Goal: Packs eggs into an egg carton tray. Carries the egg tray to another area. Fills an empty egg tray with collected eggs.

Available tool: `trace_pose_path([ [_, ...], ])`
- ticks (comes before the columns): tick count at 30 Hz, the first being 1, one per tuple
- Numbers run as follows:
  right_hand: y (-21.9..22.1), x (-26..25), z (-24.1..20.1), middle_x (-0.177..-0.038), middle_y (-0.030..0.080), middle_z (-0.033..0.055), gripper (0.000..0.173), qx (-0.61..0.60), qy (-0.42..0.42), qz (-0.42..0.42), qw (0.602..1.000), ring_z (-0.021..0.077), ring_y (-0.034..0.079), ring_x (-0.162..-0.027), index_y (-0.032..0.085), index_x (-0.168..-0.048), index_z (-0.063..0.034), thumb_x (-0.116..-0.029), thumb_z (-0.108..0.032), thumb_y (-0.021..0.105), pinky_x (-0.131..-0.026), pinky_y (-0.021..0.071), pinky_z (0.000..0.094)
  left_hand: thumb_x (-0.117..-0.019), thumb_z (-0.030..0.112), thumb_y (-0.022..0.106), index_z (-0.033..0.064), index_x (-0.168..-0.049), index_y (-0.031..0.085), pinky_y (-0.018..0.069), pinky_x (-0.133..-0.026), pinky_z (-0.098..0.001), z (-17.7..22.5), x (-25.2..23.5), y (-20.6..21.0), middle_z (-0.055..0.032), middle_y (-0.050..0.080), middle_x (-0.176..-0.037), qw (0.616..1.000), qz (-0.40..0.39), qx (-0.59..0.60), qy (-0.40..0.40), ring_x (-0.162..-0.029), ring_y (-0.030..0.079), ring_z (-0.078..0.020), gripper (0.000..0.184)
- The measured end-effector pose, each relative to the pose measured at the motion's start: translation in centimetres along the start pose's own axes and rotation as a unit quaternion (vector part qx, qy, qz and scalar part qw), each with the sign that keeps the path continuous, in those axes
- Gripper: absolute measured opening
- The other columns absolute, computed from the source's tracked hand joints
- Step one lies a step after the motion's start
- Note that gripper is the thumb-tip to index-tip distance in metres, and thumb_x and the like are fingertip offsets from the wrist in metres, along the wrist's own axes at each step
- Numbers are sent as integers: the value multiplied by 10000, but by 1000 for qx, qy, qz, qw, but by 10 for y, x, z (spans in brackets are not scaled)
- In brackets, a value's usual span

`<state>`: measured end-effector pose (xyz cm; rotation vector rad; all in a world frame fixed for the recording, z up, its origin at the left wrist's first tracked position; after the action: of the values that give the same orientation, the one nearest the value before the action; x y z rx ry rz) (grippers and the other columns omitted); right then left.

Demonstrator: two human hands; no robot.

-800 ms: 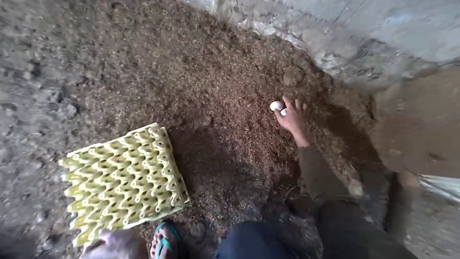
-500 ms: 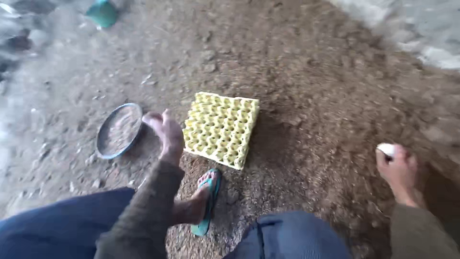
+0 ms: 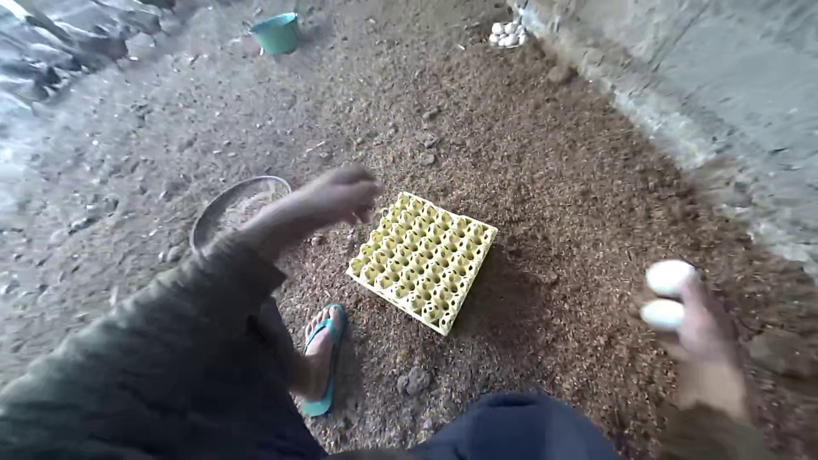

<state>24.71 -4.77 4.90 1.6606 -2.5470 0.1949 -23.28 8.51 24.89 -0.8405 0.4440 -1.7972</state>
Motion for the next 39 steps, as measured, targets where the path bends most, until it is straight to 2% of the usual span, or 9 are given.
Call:
trace_pose_path([
  [5,208,-7,-143,-1018,719,127,491,331,-187,-228,897,215,706,-853,642,-1295,-54,-983,-432,625,-787,588,492,-1100,424,399,101,-1436,504,583,-880,-443,12,-42,40,-138,662,-1229,974,-196,94,65,-1035,694,-238,478],
  [10,352,-53,-184,-1041,722,172,543,439,-169,-254,845,334,707,-958,613,-1343,-65,-921,-381,746,-854,545,595,-1064,290,556,21,-1343,509,615,-794,-361,-14,-124,19,-129,683,-1045,946,-129,274,117,-863,711,-176,390],
  [13,390,-91,-154,-1097,692,190,783,437,-22,-273,857,345,691,-957,490,-1415,-98,-821,-469,841,-836,552,606,-1019,306,641,7,-1342,537,608,-851,-407,-48,-189,-6,-162,684,-1105,967,-116,200,111,-918,713,-216,452],
  [17,417,-92,-85,-1122,647,241,528,386,170,-265,867,356,650,-915,511,-1334,-42,-902,-174,784,-794,544,549,-882,362,783,-4,-1253,645,490,-917,-690,-88,-262,-17,-281,667,-1143,966,-142,-149,156,-1085,642,-473,538],
  [21,451,-106,-16,-1172,657,275,498,413,200,-236,857,419,658,-1025,575,-1319,-17,-884,-137,785,-874,529,612,-815,215,844,-2,-1152,680,495,-885,-699,-123,-292,21,-268,675,-1096,927,-246,-224,172,-1063,643,-473,432],
  [26,463,-106,14,-1388,541,302,690,459,179,-152,857,472,586,-1224,542,-1411,-41,-834,-237,866,-988,504,641,-777,108,843,15,-1215,662,509,-905,-683,-156,-307,67,-282,613,-1250,890,-312,-272,193,-1178,588,-488,483],
  [31,388,-72,3,-1211,676,209,589,389,214,68,894,377,675,-1080,479,-1475,-73,-993,-357,664,-925,542,593,-799,139,837,92,-1264,665,515,-844,-712,-159,-308,84,-282,549,-1361,876,-331,-306,171,-1156,600,-502,498],
  [35,312,-21,35,-1307,638,236,531,353,290,241,856,392,644,-1170,469,-1481,-60,-1043,-344,568,-986,510,588,-782,422,870,138,-1376,592,474,-869,-737,-162,-312,72,-259,555,-1391,890,-326,-287,137,-1209,575,-499,714],
  [39,289,20,82,-1448,538,254,570,270,395,223,849,383,532,-1335,510,-1466,-38,-1093,-456,408,-1075,444,602,-1010,630,448,27,-1538,371,439,-988,-734,-188,-322,56,-344,420,-1502,957,-251,-143,33,-1296,512,-543,805],
])
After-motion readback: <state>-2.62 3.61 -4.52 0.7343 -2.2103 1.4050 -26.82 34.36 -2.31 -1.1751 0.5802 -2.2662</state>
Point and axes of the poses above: each hand's wrist, its own x-axis away from the middle knuckle, its own y-axis out of the palm, z = x × y, the point moved 3 cm from there along -x, towards the middle knuckle
